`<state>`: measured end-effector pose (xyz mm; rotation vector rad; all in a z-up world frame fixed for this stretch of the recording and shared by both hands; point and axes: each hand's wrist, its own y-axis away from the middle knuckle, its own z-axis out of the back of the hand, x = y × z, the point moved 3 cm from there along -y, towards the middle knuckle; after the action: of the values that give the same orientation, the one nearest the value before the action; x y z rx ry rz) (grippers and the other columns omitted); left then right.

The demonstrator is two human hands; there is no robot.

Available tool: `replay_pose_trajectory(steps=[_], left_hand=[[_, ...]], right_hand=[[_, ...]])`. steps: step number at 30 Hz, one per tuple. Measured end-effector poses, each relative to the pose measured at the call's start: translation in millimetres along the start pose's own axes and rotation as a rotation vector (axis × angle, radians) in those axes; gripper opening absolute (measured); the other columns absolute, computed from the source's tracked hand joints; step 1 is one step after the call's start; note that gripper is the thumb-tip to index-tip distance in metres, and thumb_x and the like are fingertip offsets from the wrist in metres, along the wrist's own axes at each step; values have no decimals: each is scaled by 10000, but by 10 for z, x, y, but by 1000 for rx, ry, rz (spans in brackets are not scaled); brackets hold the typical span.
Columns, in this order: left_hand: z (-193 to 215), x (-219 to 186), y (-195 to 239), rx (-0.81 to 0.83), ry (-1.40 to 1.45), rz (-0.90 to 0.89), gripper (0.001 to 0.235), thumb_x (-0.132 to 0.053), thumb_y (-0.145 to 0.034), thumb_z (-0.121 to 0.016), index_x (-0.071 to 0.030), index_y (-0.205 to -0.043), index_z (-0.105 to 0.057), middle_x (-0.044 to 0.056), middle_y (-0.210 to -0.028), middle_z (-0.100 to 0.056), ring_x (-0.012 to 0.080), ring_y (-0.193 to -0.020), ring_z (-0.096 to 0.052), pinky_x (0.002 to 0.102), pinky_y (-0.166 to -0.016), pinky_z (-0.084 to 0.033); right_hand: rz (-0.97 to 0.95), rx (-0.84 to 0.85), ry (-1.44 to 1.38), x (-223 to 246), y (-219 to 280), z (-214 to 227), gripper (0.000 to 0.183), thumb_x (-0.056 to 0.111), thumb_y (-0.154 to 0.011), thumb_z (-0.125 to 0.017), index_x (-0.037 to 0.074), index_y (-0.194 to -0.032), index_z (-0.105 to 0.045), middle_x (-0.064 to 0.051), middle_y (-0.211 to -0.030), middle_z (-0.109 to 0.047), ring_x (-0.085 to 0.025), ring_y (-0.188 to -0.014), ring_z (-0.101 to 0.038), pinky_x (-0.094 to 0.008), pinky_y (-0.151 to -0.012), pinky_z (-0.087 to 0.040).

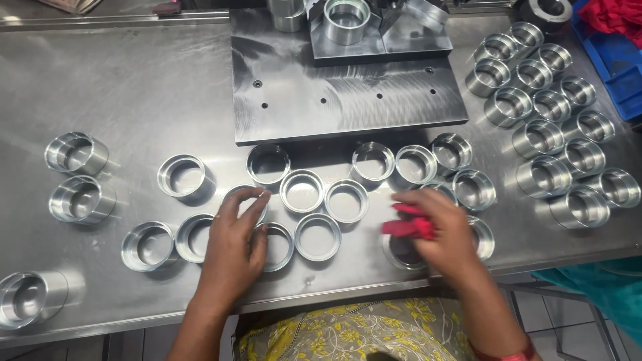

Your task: Inspecting and cleaning small circular metal components using a rag and a dial gauge fixture.

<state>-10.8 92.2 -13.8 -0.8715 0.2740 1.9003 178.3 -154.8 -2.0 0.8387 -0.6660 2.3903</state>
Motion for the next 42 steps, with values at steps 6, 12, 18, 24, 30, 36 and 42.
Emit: replay_pose_trajectory(steps=[6,12,18,24,30,36,42], left_hand=[[-174,76,-91,-15,-127,-100,630,-32,-850,-623,-27,-1470,-506,210,-1506,-445,386,-1400,-428,504,-1150,-369],[-281,-153,-337,180,-93,-304,641,-233,-800,-714,-231,-1423,-563,228,-1614,-271,424,-1500,-207,600,-1184,-185],[-511,-92,-369,374,-351,-334,593,-325,-787,-679,-354,-1375,-607,212,-1671,-164,403,-1554,-139,616,-1213,-98],[-310,59,-374,317,-436,-210,722,-522,-716,-645,-347,-1411,-561,313,-1619,-114,504,-1521,-55,748,-1135,3],[-137,378,-352,215,-446,-57,703,-549,-749,-609,-366,-1426,-557,296,-1637,-90,523,-1507,-53,759,-1127,37],[187,706,-326,141,-521,46,640,-548,-769,-612,-407,-1392,-578,227,-1659,-95,479,-1519,-73,772,-1113,74],[572,1243,-297,57,-598,144,622,-596,-777,-617,-466,-1384,-563,172,-1664,-135,443,-1522,-106,781,-1102,45]], right_hand=[[-144,-130,21,-107,273,318,534,-81,-681,-655,71,-1190,-706,-74,-1055,-723,-181,-950,-720,-298,-814,-543],[-182,-162,33,-150,400,319,440,-63,-745,-676,62,-1164,-721,-73,-1049,-730,-162,-933,-724,-270,-796,-535],[-136,-127,39,-66,301,211,492,-92,-683,-648,53,-1146,-730,-71,-1078,-740,-171,-968,-723,-275,-828,-537],[-139,-97,36,-100,240,220,505,-98,-669,-654,59,-1142,-736,-71,-1109,-745,-186,-1028,-724,-289,-867,-549],[-105,-89,42,-162,232,187,506,-109,-647,-662,59,-1117,-745,-66,-1104,-755,-187,-1065,-726,-302,-910,-556],[-125,-99,22,-224,269,148,492,-103,-659,-683,76,-1112,-752,-59,-1085,-759,-184,-1055,-728,-307,-895,-567],[-140,-116,-6,-341,326,144,545,-123,-628,-635,85,-1117,-756,-57,-1077,-762,-191,-1061,-733,-312,-894,-560]])
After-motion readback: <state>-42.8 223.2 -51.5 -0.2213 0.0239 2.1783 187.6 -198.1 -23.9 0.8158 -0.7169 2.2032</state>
